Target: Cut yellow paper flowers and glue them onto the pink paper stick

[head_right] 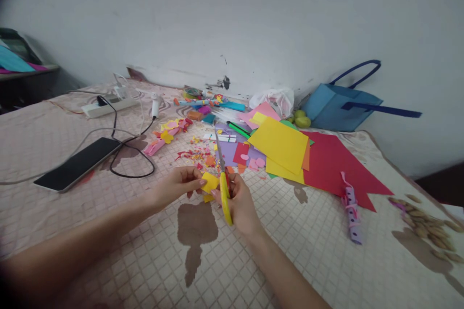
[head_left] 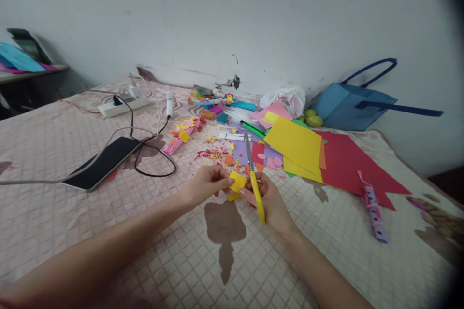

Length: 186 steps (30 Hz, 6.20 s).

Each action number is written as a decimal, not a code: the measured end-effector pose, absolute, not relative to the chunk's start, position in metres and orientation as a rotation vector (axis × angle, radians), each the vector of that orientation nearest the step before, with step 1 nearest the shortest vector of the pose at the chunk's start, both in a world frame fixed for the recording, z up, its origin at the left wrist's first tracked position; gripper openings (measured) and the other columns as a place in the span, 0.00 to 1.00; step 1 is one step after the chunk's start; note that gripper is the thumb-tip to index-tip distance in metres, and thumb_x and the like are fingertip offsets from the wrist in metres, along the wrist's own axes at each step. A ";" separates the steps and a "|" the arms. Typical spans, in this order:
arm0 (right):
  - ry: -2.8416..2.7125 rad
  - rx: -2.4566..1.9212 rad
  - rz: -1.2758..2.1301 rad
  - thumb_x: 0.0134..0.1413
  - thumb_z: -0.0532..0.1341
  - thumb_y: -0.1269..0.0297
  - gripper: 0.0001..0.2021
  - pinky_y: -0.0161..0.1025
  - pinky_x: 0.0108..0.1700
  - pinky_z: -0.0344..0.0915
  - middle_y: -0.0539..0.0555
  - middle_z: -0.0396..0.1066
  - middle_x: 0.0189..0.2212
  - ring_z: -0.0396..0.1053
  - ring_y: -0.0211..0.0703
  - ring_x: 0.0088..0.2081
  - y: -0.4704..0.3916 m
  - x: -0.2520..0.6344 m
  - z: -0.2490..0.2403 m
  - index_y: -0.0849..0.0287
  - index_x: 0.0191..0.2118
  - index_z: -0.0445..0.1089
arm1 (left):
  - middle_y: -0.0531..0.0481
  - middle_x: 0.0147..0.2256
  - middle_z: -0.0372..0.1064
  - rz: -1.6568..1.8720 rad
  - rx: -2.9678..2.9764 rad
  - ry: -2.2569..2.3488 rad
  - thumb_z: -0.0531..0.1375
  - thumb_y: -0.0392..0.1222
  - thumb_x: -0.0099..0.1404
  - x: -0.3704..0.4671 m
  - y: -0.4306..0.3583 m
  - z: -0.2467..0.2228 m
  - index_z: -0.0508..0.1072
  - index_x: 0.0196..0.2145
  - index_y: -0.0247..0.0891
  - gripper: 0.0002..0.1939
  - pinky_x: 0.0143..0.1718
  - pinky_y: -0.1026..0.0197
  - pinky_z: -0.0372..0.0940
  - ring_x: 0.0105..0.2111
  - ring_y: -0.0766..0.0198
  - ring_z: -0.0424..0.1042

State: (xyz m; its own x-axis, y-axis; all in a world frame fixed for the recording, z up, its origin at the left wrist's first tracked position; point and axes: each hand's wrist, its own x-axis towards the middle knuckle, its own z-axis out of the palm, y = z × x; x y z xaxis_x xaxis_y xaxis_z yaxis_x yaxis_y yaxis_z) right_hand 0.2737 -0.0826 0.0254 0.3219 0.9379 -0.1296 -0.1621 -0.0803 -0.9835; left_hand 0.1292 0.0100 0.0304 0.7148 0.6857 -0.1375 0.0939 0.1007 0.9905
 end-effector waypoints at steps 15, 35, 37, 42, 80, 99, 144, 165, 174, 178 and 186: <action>-0.877 -0.719 1.573 0.45 0.52 0.34 0.31 0.32 0.20 0.64 0.49 0.60 0.24 0.58 0.33 0.21 -0.094 0.255 0.000 0.60 0.39 0.65 | 0.50 0.21 0.68 0.753 0.616 0.618 0.56 0.29 0.61 0.120 0.035 0.048 0.68 0.27 0.29 0.05 0.21 0.76 0.64 0.19 0.75 0.67; -0.852 -0.667 1.806 0.47 0.50 0.34 0.33 0.35 0.21 0.65 0.50 0.59 0.25 0.58 0.33 0.20 -0.102 0.248 -0.007 0.61 0.42 0.68 | 0.49 0.21 0.67 0.774 0.444 0.592 0.54 0.29 0.63 0.118 0.043 0.050 0.68 0.25 0.28 0.09 0.20 0.76 0.65 0.17 0.76 0.65; -0.856 -0.666 1.802 0.47 0.50 0.35 0.33 0.35 0.21 0.65 0.50 0.59 0.25 0.58 0.33 0.20 -0.102 0.248 -0.007 0.61 0.42 0.68 | 0.49 0.22 0.67 0.777 0.444 0.583 0.54 0.29 0.63 0.118 0.043 0.049 0.68 0.26 0.27 0.08 0.19 0.76 0.65 0.17 0.76 0.66; -0.874 -0.674 1.804 0.47 0.50 0.34 0.33 0.35 0.21 0.65 0.50 0.59 0.25 0.57 0.33 0.20 -0.102 0.249 -0.005 0.62 0.42 0.68 | 0.49 0.22 0.67 0.793 0.423 0.582 0.54 0.29 0.63 0.118 0.044 0.049 0.68 0.27 0.28 0.07 0.19 0.77 0.65 0.19 0.76 0.67; -0.861 -0.673 1.779 0.48 0.50 0.35 0.31 0.33 0.21 0.64 0.49 0.60 0.25 0.57 0.31 0.20 -0.103 0.248 -0.004 0.62 0.41 0.66 | 0.50 0.21 0.67 0.765 0.475 0.600 0.56 0.30 0.62 0.118 0.039 0.050 0.68 0.26 0.30 0.07 0.19 0.76 0.65 0.18 0.76 0.67; -0.784 -0.675 1.796 0.44 0.49 0.32 0.30 0.34 0.20 0.61 0.48 0.58 0.22 0.55 0.35 0.19 -0.100 0.247 0.014 0.56 0.33 0.63 | 0.52 0.22 0.68 0.729 0.667 0.625 0.65 0.35 0.54 0.125 0.019 0.042 0.67 0.25 0.33 0.08 0.20 0.74 0.61 0.20 0.74 0.67; -0.587 -0.624 1.792 0.46 0.50 0.33 0.29 0.26 0.09 0.52 0.41 0.53 0.13 0.44 0.26 0.10 -0.101 0.250 0.016 0.59 0.27 0.62 | 0.55 0.23 0.67 0.740 0.872 0.616 0.67 0.43 0.51 0.125 0.024 0.031 0.64 0.26 0.35 0.15 0.24 0.72 0.58 0.22 0.75 0.65; -0.932 -1.562 0.950 0.37 0.65 0.60 0.15 0.30 0.15 0.54 0.42 0.59 0.19 0.55 0.30 0.15 -0.084 0.284 0.033 0.57 0.28 0.58 | 0.55 0.21 0.67 0.437 1.324 0.687 0.64 0.49 0.51 0.136 -0.006 0.018 0.64 0.29 0.35 0.17 0.21 0.69 0.58 0.19 0.72 0.64; -0.961 -1.591 0.756 0.36 0.67 0.60 0.16 0.32 0.20 0.57 0.47 0.64 0.23 0.61 0.35 0.21 -0.077 0.305 0.018 0.57 0.31 0.61 | 0.52 0.20 0.69 0.517 1.365 0.758 0.64 0.45 0.52 0.133 0.008 0.016 0.64 0.26 0.35 0.14 0.19 0.70 0.61 0.17 0.72 0.65; -1.031 -1.690 0.539 0.39 0.66 0.61 0.12 0.33 0.23 0.59 0.49 0.66 0.24 0.63 0.38 0.25 -0.074 0.323 0.015 0.58 0.29 0.64 | 0.54 0.18 0.67 0.569 1.359 0.785 0.63 0.45 0.53 0.132 0.012 0.019 0.63 0.26 0.35 0.13 0.18 0.71 0.59 0.17 0.72 0.64; -0.826 -1.362 1.076 0.46 0.62 0.49 0.16 0.30 0.13 0.51 0.42 0.59 0.13 0.53 0.30 0.12 -0.082 0.297 0.026 0.56 0.27 0.60 | 0.49 0.26 0.71 0.843 1.552 0.603 0.60 0.42 0.59 0.129 -0.005 0.030 0.70 0.33 0.36 0.07 0.28 0.64 0.66 0.25 0.66 0.71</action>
State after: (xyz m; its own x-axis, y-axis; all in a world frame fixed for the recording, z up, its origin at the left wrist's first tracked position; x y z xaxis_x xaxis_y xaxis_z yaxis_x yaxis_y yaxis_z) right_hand 0.2974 -0.0825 0.0260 0.3308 0.9348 -0.1296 -0.1161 -0.0959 -0.9886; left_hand 0.1291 -0.0054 0.0299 0.6020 0.7788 0.1761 -0.0853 -0.1565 0.9840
